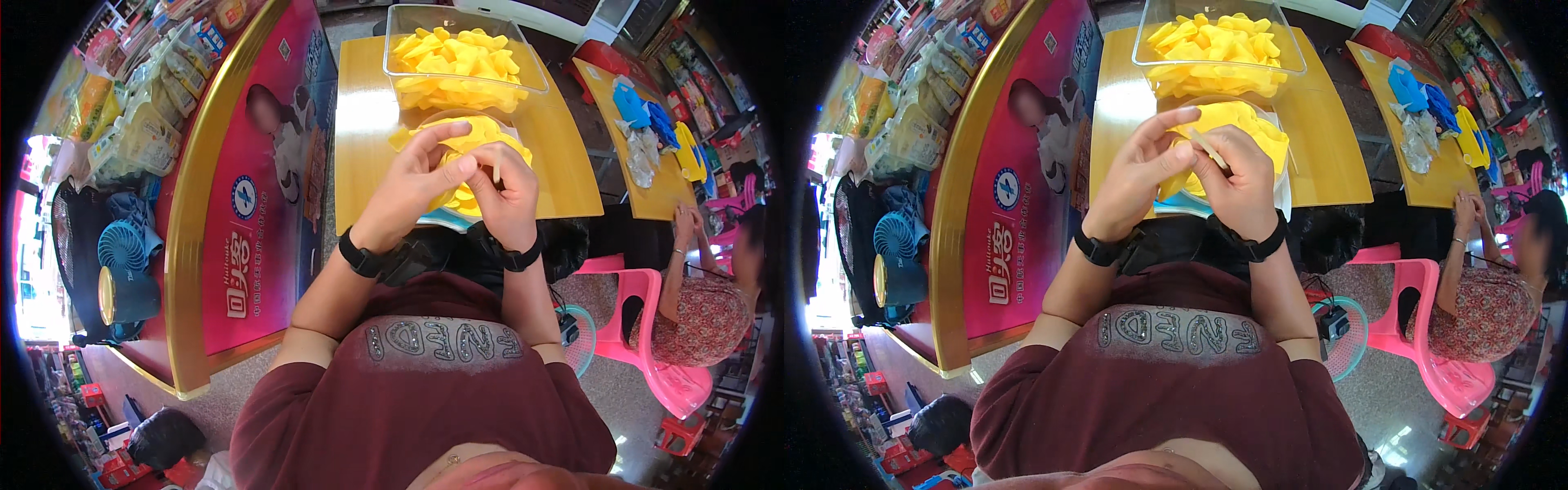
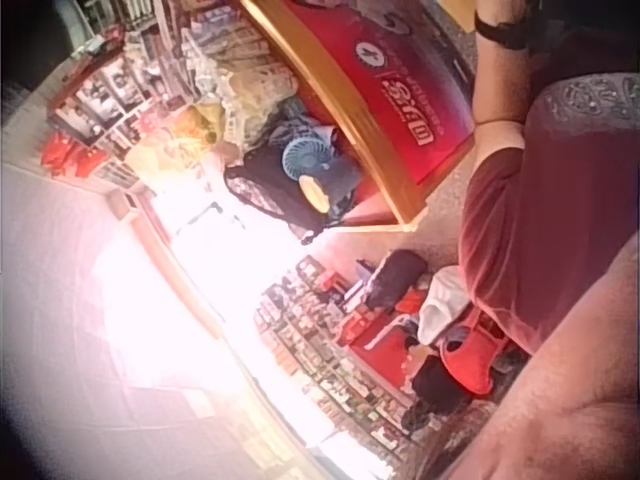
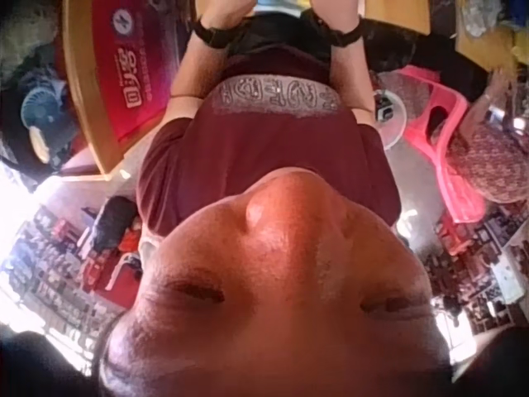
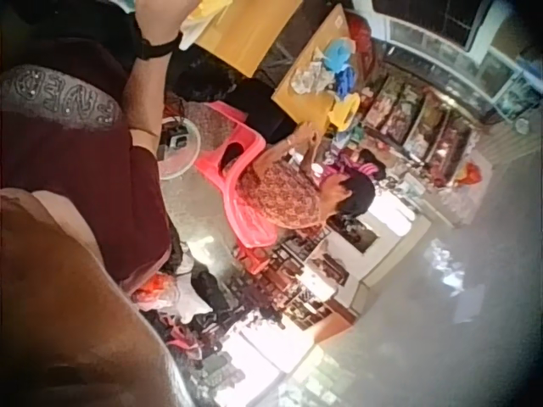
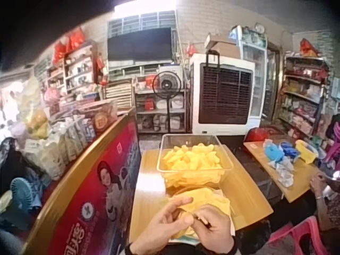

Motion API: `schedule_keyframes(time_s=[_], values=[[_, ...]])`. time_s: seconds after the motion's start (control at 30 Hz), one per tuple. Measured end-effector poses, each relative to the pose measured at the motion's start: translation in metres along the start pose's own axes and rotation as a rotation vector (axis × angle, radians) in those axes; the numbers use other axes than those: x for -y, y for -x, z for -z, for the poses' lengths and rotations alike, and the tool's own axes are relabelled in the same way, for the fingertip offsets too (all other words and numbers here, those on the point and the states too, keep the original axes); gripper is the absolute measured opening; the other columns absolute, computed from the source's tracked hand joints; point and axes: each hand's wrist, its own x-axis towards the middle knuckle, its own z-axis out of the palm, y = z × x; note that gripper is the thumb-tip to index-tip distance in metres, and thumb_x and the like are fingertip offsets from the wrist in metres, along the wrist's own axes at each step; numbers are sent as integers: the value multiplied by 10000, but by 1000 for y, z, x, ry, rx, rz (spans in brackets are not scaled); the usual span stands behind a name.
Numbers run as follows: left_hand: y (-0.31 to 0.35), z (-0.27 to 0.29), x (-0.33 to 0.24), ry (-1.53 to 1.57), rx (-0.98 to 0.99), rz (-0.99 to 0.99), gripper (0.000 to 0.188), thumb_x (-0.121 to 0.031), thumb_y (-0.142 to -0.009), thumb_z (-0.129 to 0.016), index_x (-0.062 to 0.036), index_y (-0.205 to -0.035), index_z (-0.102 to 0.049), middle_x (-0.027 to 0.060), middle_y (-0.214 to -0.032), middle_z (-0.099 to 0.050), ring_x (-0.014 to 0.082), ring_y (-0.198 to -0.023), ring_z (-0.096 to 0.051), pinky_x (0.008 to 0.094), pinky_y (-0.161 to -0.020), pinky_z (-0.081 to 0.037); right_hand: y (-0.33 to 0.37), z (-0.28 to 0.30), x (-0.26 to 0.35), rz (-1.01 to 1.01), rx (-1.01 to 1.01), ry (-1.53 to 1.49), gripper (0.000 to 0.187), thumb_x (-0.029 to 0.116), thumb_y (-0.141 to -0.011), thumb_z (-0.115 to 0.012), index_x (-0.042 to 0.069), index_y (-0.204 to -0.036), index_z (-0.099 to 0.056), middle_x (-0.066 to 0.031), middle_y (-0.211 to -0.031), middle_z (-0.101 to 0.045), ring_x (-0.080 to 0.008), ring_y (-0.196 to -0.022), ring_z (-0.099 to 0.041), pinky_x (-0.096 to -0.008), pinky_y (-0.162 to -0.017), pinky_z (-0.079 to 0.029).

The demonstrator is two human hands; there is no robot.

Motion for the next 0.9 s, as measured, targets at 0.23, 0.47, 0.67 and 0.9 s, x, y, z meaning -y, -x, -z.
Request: schedule_keyframes(time_s=[0.23,0.47,0.67,0.9], values=[[-5,15,1,2,22,20,285,-50,-836,-707,-24,-1103,-610,45,-1109,-616,124,-1035,-569,249,-887,-455,12,-5,3,-482,-139,-605,84,85,-901,-649,13,-913,-606,-9,-803,-560,-63,-688,-473,-204,-619,-390],[-17,33,28,-1063,-390,-657,299,102,-734,-583,-49,-982,-657,60,-991,-638,143,-876,-588,271,-752,-480,16,-27,3,-48,-25,-276,81,82,-901,-633,21,-878,-585,-32,-820,-548,-130,-711,-492,-248,-648,-408],[-23,26,48,-250,-355,-419,363,119,-770,-575,-26,-1099,-622,70,-1005,-632,105,-786,-561,224,-694,-464,22,-30,4,-379,-98,-532,116,145,-949,-594,32,-953,-567,9,-744,-509,-62,-616,-425,-201,-558,-343],[-5,3,14,345,-171,149,460,80,-844,-511,-59,-1281,-552,44,-876,-616,31,-420,-328,180,-384,-269,12,-21,-7,-516,-280,-723,149,187,-1014,-474,43,-1018,-515,51,-623,-397,-24,-471,-323,-193,-436,-241]])
